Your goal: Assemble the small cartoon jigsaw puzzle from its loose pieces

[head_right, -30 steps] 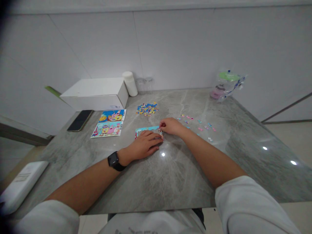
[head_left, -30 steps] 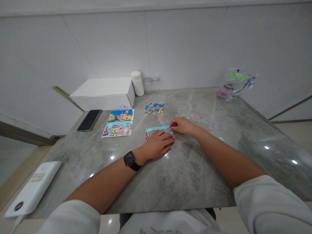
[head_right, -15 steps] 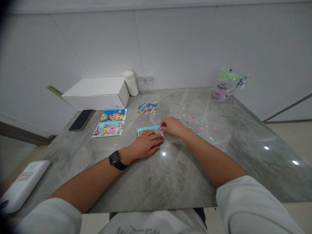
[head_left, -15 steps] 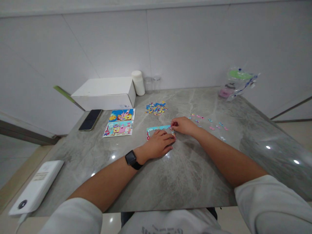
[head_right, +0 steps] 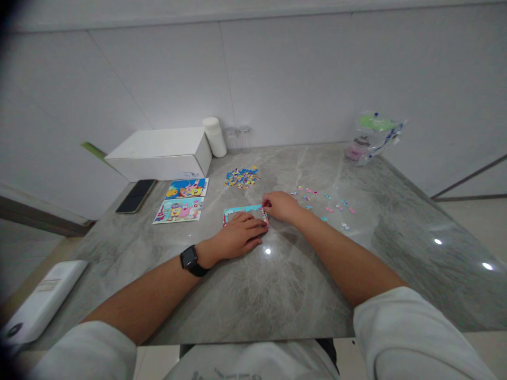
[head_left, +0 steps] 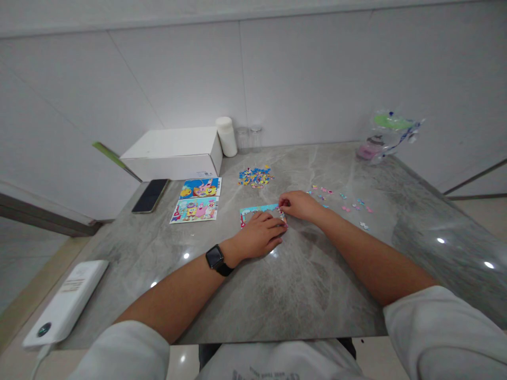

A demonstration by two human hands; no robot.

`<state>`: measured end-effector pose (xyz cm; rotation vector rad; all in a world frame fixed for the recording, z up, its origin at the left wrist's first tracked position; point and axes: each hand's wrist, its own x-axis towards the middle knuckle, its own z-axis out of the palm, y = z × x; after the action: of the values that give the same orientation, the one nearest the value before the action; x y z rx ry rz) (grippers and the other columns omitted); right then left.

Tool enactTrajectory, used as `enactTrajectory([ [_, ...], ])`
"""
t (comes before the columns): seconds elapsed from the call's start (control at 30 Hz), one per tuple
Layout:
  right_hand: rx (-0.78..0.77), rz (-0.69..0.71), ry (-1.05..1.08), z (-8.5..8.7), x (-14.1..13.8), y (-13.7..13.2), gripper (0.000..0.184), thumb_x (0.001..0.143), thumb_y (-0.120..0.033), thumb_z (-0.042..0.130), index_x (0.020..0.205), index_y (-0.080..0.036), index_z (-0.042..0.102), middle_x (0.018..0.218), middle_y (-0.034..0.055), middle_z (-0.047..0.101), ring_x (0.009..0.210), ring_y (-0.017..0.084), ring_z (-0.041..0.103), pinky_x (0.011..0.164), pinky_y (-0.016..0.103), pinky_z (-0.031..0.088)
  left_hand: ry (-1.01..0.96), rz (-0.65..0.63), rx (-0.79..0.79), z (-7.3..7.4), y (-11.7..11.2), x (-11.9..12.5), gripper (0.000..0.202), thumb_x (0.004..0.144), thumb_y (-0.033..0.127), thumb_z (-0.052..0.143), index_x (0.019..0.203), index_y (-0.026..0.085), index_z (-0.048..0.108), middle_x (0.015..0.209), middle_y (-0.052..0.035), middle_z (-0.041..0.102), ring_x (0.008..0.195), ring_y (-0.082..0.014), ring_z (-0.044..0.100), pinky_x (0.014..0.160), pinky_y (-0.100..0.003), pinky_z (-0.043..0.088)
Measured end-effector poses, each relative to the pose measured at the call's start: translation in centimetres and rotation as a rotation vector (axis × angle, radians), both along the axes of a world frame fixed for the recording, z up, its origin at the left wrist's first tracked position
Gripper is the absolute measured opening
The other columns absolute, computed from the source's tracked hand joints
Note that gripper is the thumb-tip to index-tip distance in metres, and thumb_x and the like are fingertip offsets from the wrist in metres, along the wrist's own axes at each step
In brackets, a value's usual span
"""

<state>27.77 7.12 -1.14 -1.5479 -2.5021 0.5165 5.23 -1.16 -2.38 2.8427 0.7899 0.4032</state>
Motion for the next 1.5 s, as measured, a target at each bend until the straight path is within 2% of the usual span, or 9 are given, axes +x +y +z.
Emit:
enactTrajectory([
  [0.27,0.025,0.002,0.038,-0.6,0.4,0.4,0.018,0.09,-0.027,0.077,0.107,-0.023,0.078,0.092,0.0031,0.079,0.085,0.019,0.068,0.076,0.028,0.044,0.005,-0.002,-0.005,0.1,0.0,0.0,0.038,0.108,0.038,0.053,0.141,0.025,0.066,0.145,-0.0087,0.067,0.127,-0.029,0.056,0.11,-0.05,0.043],
  [0.67,0.018,0.022,-0.007,-0.6,0.6,0.8,0.018,0.088,-0.029,0.078,0.105,-0.023,0.082,0.096,0.0046,0.079,0.084,0.019,0.068,0.074,0.028,0.044,-0.009,-0.014,-0.007,0.2,-0.2,0.1,0.038,0.108,0.037,0.054,0.141,0.023,0.065,0.145,-0.0085,0.067,0.128,-0.0282,0.056,0.111,-0.049,0.043],
  [0.87,0.019,0.024,0.02,-0.9,0.6,0.9,0.016,0.089,-0.031,0.08,0.102,-0.023,0.081,0.09,0.0024,0.078,0.08,0.017,0.067,0.071,0.026,0.042,0.001,-0.021,0.003,0.2,-0.2,0.1,0.036,0.108,0.036,0.052,0.139,0.024,0.067,0.146,-0.0071,0.067,0.13,-0.0279,0.056,0.114,-0.048,0.042],
  [1.23,-0.077,-0.071,0.077,-1.1,0.3,1.2,0.012,0.086,-0.024,0.079,0.099,-0.022,0.081,0.088,0.0007,0.079,0.079,0.015,0.068,0.071,0.024,0.045,0.001,-0.011,-0.004,0.3,-0.2,0.1,0.036,0.108,0.035,0.052,0.138,0.023,0.068,0.147,-0.0069,0.066,0.129,-0.0281,0.056,0.114,-0.049,0.042],
  [1.4,-0.074,-0.109,0.114,-1.1,0.1,1.0,0.01,0.088,-0.026,0.078,0.096,-0.02,0.081,0.09,0.0017,0.079,0.08,0.015,0.068,0.07,0.024,0.045,-0.002,-0.014,-0.02,0.3,-0.2,0.2,0.036,0.108,0.035,0.053,0.139,0.024,0.068,0.146,-0.0073,0.067,0.13,-0.0282,0.056,0.114,-0.048,0.042],
  [1.5,-0.046,-0.079,0.115,-1.0,0.1,0.7,0.01,0.089,-0.028,0.077,0.096,-0.021,0.081,0.089,0.0013,0.079,0.079,0.015,0.068,0.07,0.024,0.044,-0.02,-0.001,-0.023,0.1,-0.1,0.2,0.036,0.109,0.033,0.05,0.138,0.024,0.068,0.146,-0.0066,0.067,0.13,-0.0274,0.056,0.114,-0.048,0.042],
])
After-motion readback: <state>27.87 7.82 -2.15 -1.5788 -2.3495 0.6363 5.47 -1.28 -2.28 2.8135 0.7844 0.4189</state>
